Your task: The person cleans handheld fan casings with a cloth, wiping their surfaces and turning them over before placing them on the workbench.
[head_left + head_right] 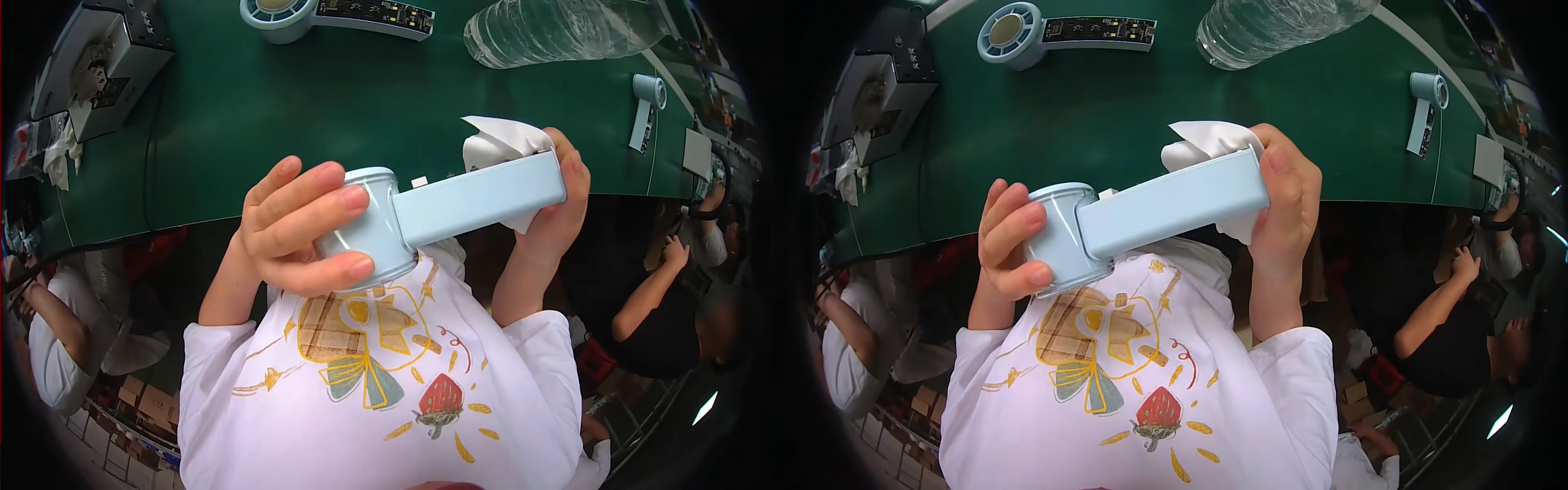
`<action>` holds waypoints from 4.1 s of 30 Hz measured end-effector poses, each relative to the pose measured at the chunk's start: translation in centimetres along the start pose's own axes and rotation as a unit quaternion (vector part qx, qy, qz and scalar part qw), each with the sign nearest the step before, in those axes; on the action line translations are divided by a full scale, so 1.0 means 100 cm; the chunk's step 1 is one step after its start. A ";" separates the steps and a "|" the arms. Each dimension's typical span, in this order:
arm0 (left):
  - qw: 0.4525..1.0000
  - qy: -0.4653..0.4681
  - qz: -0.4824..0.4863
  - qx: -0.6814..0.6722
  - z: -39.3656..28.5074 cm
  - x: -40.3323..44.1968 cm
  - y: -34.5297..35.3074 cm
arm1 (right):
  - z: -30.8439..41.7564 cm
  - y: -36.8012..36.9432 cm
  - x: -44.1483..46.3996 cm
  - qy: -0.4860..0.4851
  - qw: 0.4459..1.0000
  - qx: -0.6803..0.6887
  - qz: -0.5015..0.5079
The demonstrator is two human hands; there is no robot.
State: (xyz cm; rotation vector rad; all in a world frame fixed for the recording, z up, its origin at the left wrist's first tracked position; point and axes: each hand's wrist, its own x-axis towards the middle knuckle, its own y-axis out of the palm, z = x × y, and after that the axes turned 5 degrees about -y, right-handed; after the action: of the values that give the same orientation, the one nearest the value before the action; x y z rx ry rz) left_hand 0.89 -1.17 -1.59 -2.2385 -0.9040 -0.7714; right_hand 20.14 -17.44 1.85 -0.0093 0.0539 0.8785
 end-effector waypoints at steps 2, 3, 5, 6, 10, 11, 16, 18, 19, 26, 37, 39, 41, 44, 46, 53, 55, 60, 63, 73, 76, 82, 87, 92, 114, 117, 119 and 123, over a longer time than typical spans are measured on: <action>0.971 -0.184 0.062 -0.138 -0.008 0.004 -0.007 | 0.001 0.000 -0.002 0.044 0.999 -0.005 0.000; 0.971 -0.186 0.061 -0.137 -0.009 0.004 -0.008 | 0.003 0.004 -0.002 0.046 0.999 -0.005 0.001; 0.890 -0.370 0.025 -0.265 -0.009 0.003 -0.010 | 0.007 0.024 -0.001 0.082 0.990 -0.062 -0.093; 0.830 -0.453 0.007 -0.324 -0.009 0.004 -0.012 | 0.009 0.033 -0.001 0.099 0.981 -0.089 -0.140; 0.772 -0.500 0.036 -0.390 -0.006 0.007 -0.017 | 0.009 0.027 -0.007 0.212 0.959 -0.013 -0.187; 0.869 -0.378 0.096 -0.305 -0.006 0.012 -0.014 | 0.010 0.020 -0.006 0.248 0.950 0.039 -0.183; 0.955 -0.046 0.285 0.075 -0.001 0.037 -0.007 | -0.048 -0.063 -0.019 0.240 0.915 0.308 0.102; 0.958 -0.087 0.242 0.131 0.011 0.043 -0.005 | -0.067 -0.110 -0.034 0.131 0.946 0.289 0.069; 0.968 -0.132 0.159 0.140 0.023 0.049 -0.003 | -0.057 -0.131 -0.054 0.100 0.978 0.147 -0.105; 0.934 -0.339 0.041 0.108 0.084 0.073 -0.029 | -0.032 -0.205 0.015 -0.016 0.862 -0.392 -0.321; 0.978 -0.139 0.040 0.150 0.032 -0.017 -0.007 | -0.014 -0.001 0.020 -0.112 0.968 -0.153 -0.163; 0.971 -0.191 0.025 0.143 0.031 -0.016 -0.004 | -0.020 0.059 0.028 -0.205 0.953 -0.211 -0.069; 0.948 -0.288 -0.028 0.132 0.031 -0.012 -0.001 | -0.033 0.094 0.033 -0.291 0.881 -0.369 0.053; 0.929 -0.336 -0.038 0.154 0.035 -0.009 -0.005 | -0.044 0.102 0.046 -0.301 0.829 -0.465 0.070; 0.915 -0.347 0.005 0.205 0.036 -0.011 -0.005 | -0.048 0.092 0.051 -0.288 0.812 -0.507 0.032; 0.916 -0.397 0.026 0.050 0.032 -0.014 -0.015 | -0.052 0.075 0.047 -0.267 0.821 -0.504 0.026; 0.926 -0.378 0.004 0.008 0.031 -0.016 -0.014 | -0.049 0.086 0.035 -0.287 0.830 -0.473 0.072; 0.954 -0.297 -0.013 -0.029 0.034 -0.019 -0.005 | -0.051 0.067 0.016 -0.324 0.818 -0.457 0.128; 0.970 -0.241 -0.005 -0.016 0.032 -0.023 -0.002 | -0.041 0.021 0.010 -0.091 0.980 -0.150 -0.094; 0.964 -0.228 0.128 0.049 0.028 -0.025 -0.004 | -0.049 0.057 0.009 -0.232 0.827 -0.510 0.048; 0.976 -0.127 0.132 0.117 0.030 -0.026 -0.001 | -0.048 0.073 -0.011 -0.238 0.877 -0.402 0.107; 0.963 0.024 0.103 0.250 0.026 -0.032 0.008 | -0.046 0.038 0.004 -0.236 0.856 -0.454 0.074; 0.963 0.018 0.107 0.248 0.025 -0.033 0.008 | -0.048 0.031 -0.001 -0.234 0.862 -0.437 0.104; 0.962 0.038 0.105 0.251 0.027 -0.034 0.011 | -0.043 0.051 -0.018 -0.269 0.863 -0.402 0.145; 0.972 0.115 -0.022 0.203 0.022 -0.034 0.004 | -0.008 0.034 0.016 -0.148 0.957 -0.129 -0.215; 0.959 0.067 0.083 0.263 0.028 -0.036 0.001 | -0.017 0.053 0.004 -0.314 0.904 -0.290 0.029; 0.958 0.071 0.090 0.261 0.030 -0.036 -0.001 | -0.038 0.065 -0.011 -0.306 0.840 -0.425 0.141; 0.959 0.065 0.091 0.261 0.028 -0.038 0.004 | -0.054 -0.010 0.021 -0.256 0.843 -0.472 -0.017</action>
State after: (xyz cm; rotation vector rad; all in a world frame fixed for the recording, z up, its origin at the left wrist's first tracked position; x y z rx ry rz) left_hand -0.27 -0.98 -6.21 -1.7528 -0.7218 -0.5131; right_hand 21.95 -16.63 -3.64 -0.6984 -0.8893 0.7730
